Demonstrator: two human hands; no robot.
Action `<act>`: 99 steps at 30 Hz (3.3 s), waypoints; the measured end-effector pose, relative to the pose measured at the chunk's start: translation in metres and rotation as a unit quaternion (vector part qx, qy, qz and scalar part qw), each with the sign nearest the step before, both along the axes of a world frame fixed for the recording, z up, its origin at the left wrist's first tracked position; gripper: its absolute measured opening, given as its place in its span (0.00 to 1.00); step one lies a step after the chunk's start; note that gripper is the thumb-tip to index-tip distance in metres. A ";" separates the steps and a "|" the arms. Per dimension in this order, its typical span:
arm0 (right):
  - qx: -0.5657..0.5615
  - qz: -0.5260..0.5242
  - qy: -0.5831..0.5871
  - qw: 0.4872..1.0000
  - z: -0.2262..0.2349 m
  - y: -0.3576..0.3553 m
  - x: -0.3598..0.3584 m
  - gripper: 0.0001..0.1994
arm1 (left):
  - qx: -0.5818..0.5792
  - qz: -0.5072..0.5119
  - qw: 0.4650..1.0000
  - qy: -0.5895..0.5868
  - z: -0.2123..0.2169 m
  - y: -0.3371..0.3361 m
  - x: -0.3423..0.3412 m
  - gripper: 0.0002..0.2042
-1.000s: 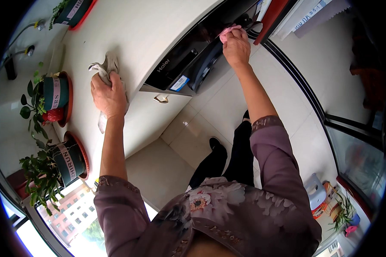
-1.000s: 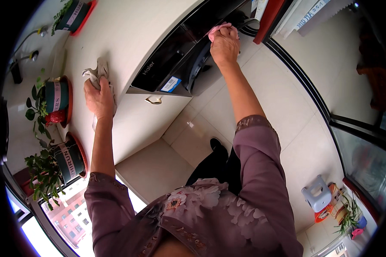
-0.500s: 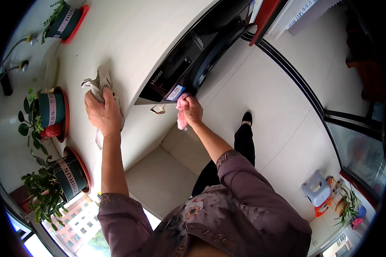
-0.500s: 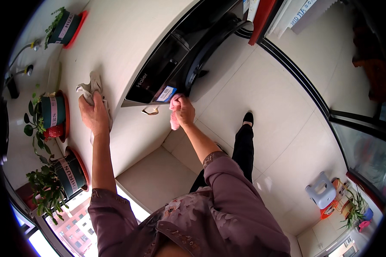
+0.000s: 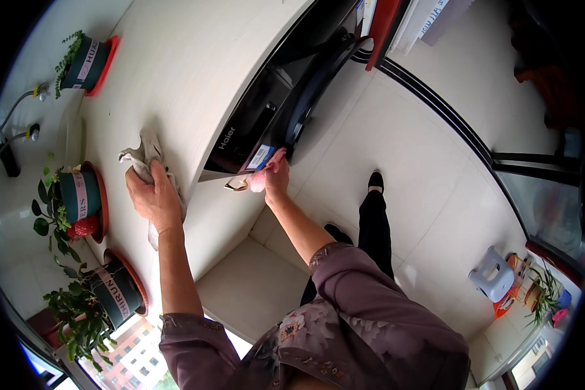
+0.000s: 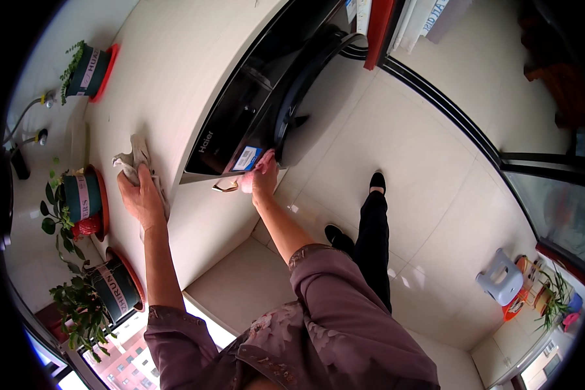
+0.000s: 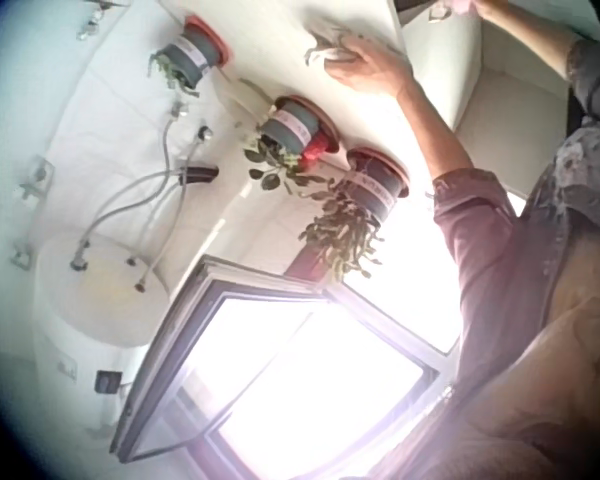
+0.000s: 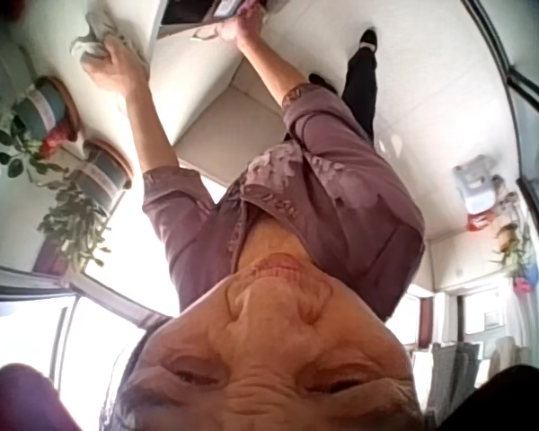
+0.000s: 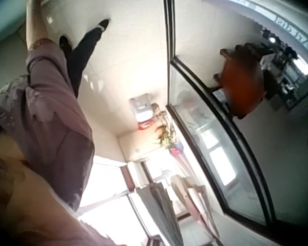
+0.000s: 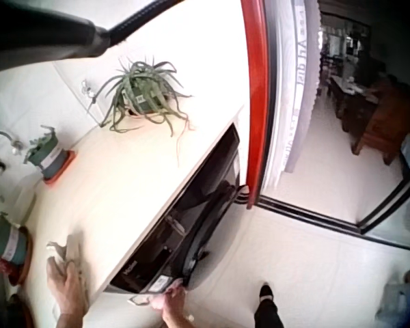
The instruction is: The person cleans a window pane and the surrounding window sill using a cloth. They then wipe down a white countertop where several potted plants are placed, moving the pots to clean underneath them. Finally, the person wipes the top of a washing machine and the adjacent wall area.
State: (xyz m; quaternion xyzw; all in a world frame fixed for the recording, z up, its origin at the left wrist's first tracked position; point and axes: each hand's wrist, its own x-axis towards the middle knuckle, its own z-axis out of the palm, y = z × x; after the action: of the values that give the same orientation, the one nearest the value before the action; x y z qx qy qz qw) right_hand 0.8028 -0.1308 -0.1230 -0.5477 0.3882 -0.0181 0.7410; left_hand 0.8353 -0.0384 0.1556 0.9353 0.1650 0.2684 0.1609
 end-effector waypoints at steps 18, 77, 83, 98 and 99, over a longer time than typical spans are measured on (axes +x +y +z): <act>-0.147 -0.047 -0.266 0.952 0.122 -0.074 0.030 0.13 | 0.084 0.021 0.996 0.019 -0.002 -0.001 0.004 0.20; -0.333 0.090 -0.072 0.936 0.003 -0.416 0.410 0.15 | 0.111 -0.329 0.936 0.061 0.005 -0.176 0.148 0.24; -0.308 -0.120 -0.387 0.861 0.077 -0.395 0.361 0.08 | 0.114 -0.307 0.942 0.066 0.005 -0.169 0.134 0.23; -0.315 0.085 -0.067 0.943 0.080 -0.335 0.285 0.17 | 0.120 -0.314 0.940 0.064 0.006 -0.174 0.141 0.24; -0.293 0.103 -0.084 0.947 0.107 -0.332 0.269 0.18 | 0.124 -0.312 0.940 0.061 0.005 -0.173 0.140 0.24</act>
State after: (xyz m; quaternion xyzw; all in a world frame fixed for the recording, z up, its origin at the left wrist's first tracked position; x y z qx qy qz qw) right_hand 1.0718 -0.4626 -0.0157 -0.7742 0.2433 -0.1006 0.5756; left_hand 0.9755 -0.2110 0.1603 0.9671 -0.1596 0.1653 0.1092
